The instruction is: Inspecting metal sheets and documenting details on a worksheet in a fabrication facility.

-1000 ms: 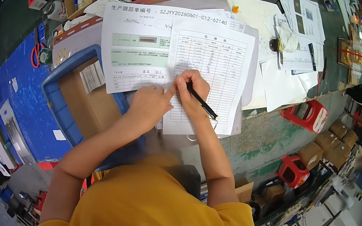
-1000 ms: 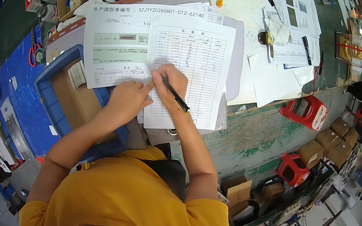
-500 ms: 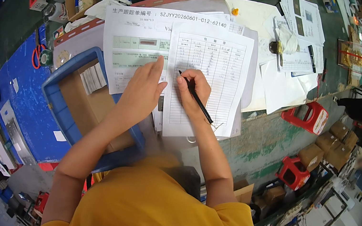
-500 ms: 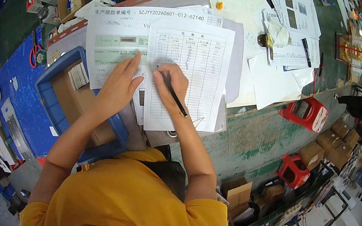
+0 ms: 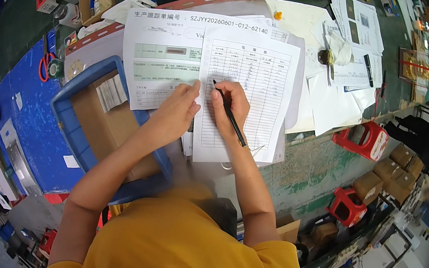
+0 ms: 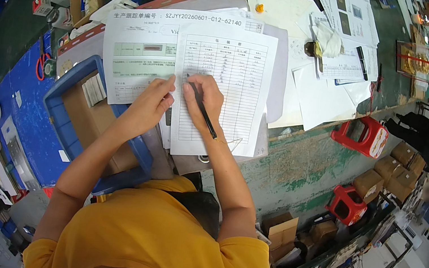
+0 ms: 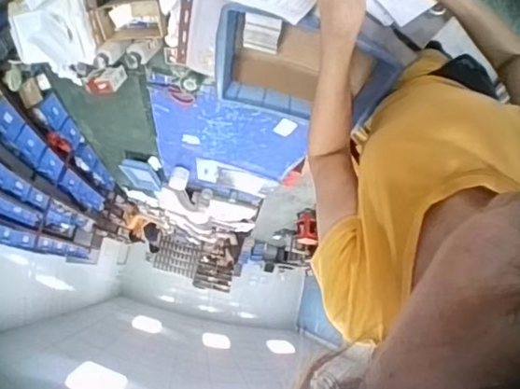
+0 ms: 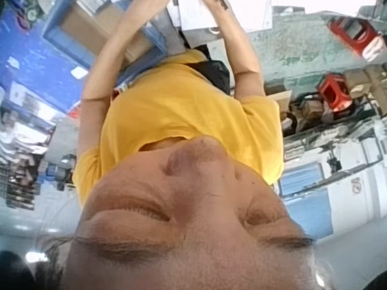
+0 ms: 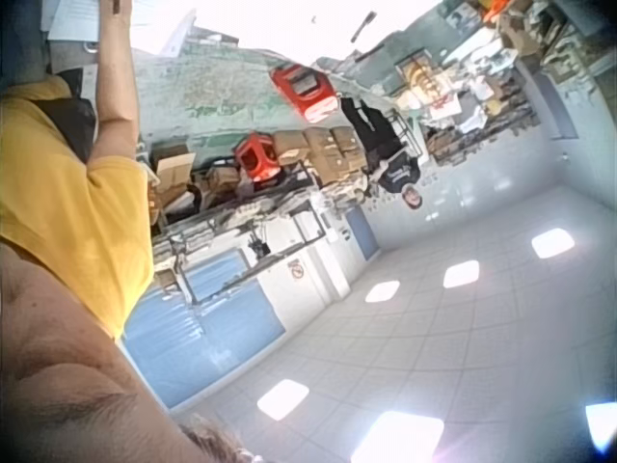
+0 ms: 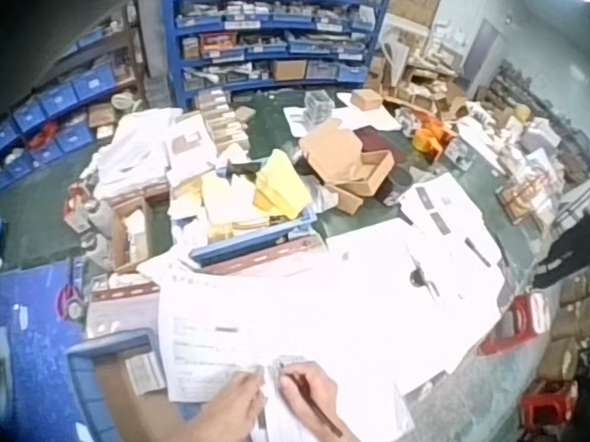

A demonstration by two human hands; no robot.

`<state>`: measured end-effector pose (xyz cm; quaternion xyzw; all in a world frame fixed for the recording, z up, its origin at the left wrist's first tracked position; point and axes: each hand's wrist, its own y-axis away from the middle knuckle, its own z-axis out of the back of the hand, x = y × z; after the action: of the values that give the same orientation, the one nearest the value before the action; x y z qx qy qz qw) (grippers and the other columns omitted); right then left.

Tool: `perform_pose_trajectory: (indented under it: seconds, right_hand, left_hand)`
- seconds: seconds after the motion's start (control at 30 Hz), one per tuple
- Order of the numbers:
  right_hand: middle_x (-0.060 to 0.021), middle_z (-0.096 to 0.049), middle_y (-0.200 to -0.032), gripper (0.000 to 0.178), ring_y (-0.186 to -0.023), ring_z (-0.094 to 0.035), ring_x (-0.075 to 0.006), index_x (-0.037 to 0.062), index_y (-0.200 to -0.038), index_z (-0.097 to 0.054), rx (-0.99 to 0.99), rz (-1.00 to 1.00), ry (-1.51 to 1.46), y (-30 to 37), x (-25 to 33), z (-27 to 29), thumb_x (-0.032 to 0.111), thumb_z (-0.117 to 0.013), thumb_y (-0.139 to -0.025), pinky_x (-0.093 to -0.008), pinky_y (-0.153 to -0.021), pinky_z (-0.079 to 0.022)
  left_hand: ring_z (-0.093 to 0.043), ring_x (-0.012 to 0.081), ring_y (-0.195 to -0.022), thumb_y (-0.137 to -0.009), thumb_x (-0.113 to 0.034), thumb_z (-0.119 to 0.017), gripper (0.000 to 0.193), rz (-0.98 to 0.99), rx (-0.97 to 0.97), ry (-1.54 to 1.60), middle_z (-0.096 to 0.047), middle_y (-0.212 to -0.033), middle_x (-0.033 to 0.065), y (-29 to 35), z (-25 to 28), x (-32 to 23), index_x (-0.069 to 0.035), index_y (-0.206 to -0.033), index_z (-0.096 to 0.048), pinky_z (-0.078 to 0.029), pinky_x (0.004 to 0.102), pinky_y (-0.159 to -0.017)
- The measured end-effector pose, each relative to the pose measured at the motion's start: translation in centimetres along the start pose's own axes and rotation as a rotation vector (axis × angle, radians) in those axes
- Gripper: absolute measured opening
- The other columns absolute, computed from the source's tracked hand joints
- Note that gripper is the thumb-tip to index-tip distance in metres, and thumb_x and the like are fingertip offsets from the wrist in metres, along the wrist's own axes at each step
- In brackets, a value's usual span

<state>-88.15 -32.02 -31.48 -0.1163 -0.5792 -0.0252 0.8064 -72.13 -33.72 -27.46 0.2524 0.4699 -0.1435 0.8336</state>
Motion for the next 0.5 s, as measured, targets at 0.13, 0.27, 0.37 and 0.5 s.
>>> perform_pose_trajectory:
  seconds: [0.13, 0.27, 0.37, 0.5]
  right_hand:
    - [-0.0065, -0.053, -0.074, 0.014, -0.06, -0.049, -0.0155, 0.0047, -0.091, -0.057, 0.009, -0.023, -0.013, -0.1, 0.2, -0.1, 0.013, -0.064, -0.082, -0.026, -0.055, -0.04]
    - [-0.006, -0.053, -0.074, 0.013, -0.06, -0.048, -0.014, 0.0044, -0.091, -0.058, 0.003, -0.041, -0.024, 0.0, 0.3, -0.3, 0.012, -0.063, -0.082, -0.025, -0.055, -0.04]
    - [-0.0051, -0.053, -0.073, 0.012, -0.06, -0.047, -0.0122, 0.0038, -0.09, -0.058, -0.012, -0.066, -0.047, 0.2, 0.0, -0.2, 0.011, -0.063, -0.082, -0.0237, -0.055, -0.04]
    - [-0.0029, -0.053, -0.073, 0.012, -0.061, -0.046, -0.0105, 0.003, -0.089, -0.058, -0.023, -0.068, -0.063, 0.2, 0.0, -0.2, 0.012, -0.062, -0.084, -0.0227, -0.056, -0.039]
  left_hand:
    - [-0.053, 0.0251, -0.088, -0.089, -0.004, -0.05, 0.049, -0.013, 0.034, 0.0, -0.049, -0.106, 0.0156, 0.3, -0.6, 0.6, 0.003, -0.134, -0.031, -0.045, 0.0308, -0.079]
    - [-0.053, 0.0257, -0.088, -0.089, -0.006, -0.051, 0.052, 0.003, 0.056, 0.03, -0.051, -0.102, 0.0155, 0.8, -1.0, 0.5, 0.004, -0.135, -0.028, -0.045, 0.0321, -0.079]
    - [-0.054, 0.0267, -0.089, -0.09, -0.008, -0.051, 0.052, 0.0, 0.074, -0.042, -0.052, -0.102, 0.0162, 0.9, -0.9, 0.2, 0.004, -0.135, -0.028, -0.045, 0.0335, -0.08]
    - [-0.053, 0.0296, -0.091, -0.089, -0.008, -0.051, 0.051, 0.015, 0.035, -0.086, -0.052, -0.104, 0.017, 1.1, 0.5, -1.1, 0.004, -0.134, -0.031, -0.045, 0.0355, -0.081]
